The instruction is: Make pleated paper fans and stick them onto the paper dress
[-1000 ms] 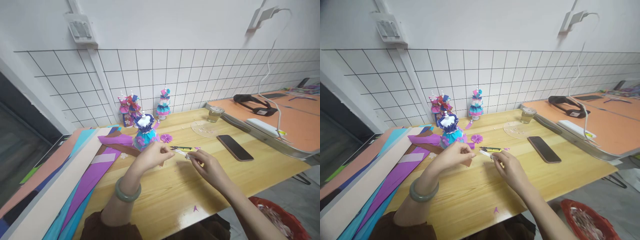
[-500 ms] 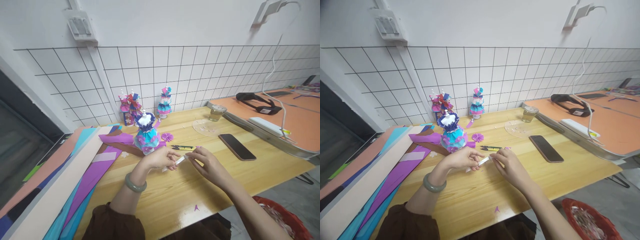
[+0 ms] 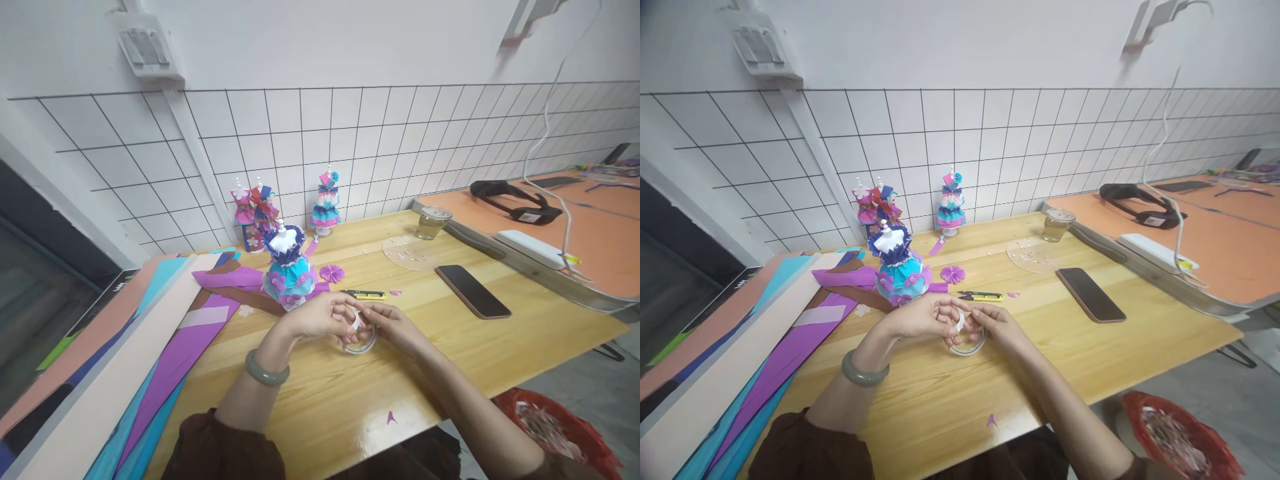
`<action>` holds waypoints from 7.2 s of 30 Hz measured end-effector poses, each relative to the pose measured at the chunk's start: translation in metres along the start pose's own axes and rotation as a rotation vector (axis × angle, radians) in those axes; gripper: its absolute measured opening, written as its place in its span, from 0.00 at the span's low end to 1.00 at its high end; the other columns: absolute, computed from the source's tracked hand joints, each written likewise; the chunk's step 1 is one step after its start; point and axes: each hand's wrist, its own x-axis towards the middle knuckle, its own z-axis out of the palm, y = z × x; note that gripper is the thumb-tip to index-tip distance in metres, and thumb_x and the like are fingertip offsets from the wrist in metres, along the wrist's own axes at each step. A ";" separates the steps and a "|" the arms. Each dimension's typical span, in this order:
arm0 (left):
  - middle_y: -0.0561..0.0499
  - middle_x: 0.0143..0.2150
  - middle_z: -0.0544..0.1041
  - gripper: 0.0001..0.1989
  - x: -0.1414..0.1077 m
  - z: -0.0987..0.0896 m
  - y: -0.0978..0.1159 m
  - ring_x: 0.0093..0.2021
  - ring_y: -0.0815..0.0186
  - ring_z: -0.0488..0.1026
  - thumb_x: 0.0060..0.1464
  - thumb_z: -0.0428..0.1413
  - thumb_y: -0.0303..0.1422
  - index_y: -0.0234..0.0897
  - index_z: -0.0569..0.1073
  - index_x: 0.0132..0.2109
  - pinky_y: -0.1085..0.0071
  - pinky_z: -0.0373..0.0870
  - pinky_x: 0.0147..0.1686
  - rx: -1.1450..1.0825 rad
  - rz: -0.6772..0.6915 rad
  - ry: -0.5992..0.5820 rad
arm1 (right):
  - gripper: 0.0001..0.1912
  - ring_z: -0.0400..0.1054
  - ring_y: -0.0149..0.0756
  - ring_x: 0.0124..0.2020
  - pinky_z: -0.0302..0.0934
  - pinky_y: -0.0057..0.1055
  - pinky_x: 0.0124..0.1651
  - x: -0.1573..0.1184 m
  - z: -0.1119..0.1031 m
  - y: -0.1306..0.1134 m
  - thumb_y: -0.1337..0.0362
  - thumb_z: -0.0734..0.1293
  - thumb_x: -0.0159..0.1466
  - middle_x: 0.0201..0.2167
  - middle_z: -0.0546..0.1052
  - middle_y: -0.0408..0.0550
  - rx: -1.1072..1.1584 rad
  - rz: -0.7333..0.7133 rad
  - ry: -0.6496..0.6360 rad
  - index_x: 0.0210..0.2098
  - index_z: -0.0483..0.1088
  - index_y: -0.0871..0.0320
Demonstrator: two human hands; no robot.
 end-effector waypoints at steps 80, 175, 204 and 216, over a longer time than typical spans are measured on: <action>0.50 0.24 0.75 0.17 0.018 -0.009 -0.024 0.25 0.66 0.75 0.44 0.52 0.23 0.33 0.67 0.44 0.72 0.72 0.25 -0.003 -0.124 0.117 | 0.21 0.67 0.41 0.34 0.59 0.36 0.38 -0.009 -0.010 -0.040 0.50 0.58 0.59 0.32 0.75 0.49 -0.758 0.063 -0.008 0.41 0.70 0.58; 0.49 0.31 0.74 0.20 0.000 0.024 0.014 0.37 0.66 0.73 0.46 0.55 0.27 0.32 0.66 0.49 0.67 0.67 0.41 0.271 0.313 0.519 | 0.09 0.66 0.36 0.34 0.58 0.31 0.39 -0.016 0.035 -0.059 0.59 0.62 0.59 0.29 0.73 0.47 -0.603 -0.451 0.465 0.27 0.69 0.57; 0.50 0.31 0.75 0.20 -0.004 0.026 0.017 0.34 0.68 0.72 0.47 0.54 0.29 0.35 0.68 0.49 0.69 0.68 0.41 0.435 0.361 0.646 | 0.11 0.68 0.38 0.33 0.61 0.33 0.38 -0.012 0.041 -0.057 0.57 0.60 0.60 0.29 0.74 0.47 -0.680 -0.519 0.532 0.29 0.69 0.56; 0.44 0.35 0.77 0.18 -0.041 0.028 0.044 0.32 0.64 0.74 0.50 0.52 0.37 0.34 0.72 0.46 0.70 0.69 0.31 0.510 0.194 0.525 | 0.14 0.67 0.38 0.35 0.61 0.35 0.41 0.000 0.037 -0.046 0.53 0.63 0.57 0.30 0.74 0.49 -0.348 -0.345 0.417 0.31 0.69 0.59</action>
